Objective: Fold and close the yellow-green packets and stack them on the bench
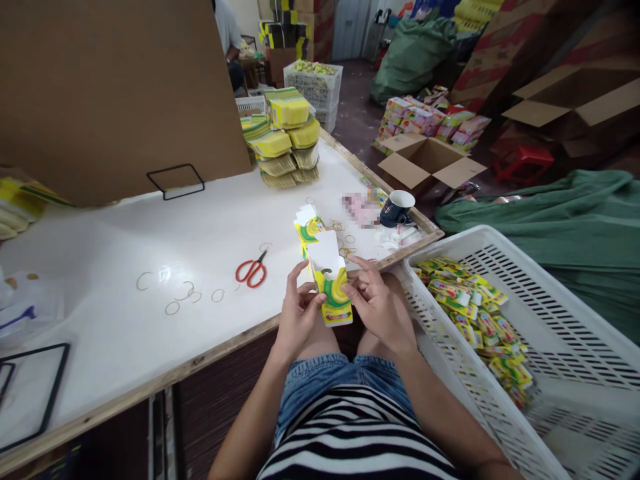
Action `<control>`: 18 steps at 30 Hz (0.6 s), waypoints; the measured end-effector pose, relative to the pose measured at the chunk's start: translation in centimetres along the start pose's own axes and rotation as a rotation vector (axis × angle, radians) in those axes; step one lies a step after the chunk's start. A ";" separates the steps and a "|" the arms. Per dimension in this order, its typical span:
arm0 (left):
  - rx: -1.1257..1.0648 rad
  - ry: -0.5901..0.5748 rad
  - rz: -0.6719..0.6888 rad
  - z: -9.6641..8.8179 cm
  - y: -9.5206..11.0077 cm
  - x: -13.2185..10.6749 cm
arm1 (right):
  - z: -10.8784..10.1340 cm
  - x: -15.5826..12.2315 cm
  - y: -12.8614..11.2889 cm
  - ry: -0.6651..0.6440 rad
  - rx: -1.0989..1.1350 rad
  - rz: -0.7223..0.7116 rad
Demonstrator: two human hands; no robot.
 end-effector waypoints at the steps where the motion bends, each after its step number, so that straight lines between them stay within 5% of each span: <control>1: 0.004 -0.037 -0.006 0.1 0.2 0.0 | 0.0 0.1 -0.3 -0.042 0.024 -0.007; 9: -0.178 -0.252 -0.173 0.8 0.1 -0.5 | -0.2 1.1 -1.1 -0.259 -0.047 -0.022; 18: -0.141 -0.246 -0.168 0.8 -0.5 -0.2 | -1.2 1.2 -1.7 -0.052 -0.104 -0.122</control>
Point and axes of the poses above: each hand's wrist, its own x-axis towards the middle knuckle, its own z-axis out of the palm, y = z × x, the point moved 7 cm from there along x, towards the middle knuckle, and after that the axes turned 3 degrees about -x, right-handed, at the moved point
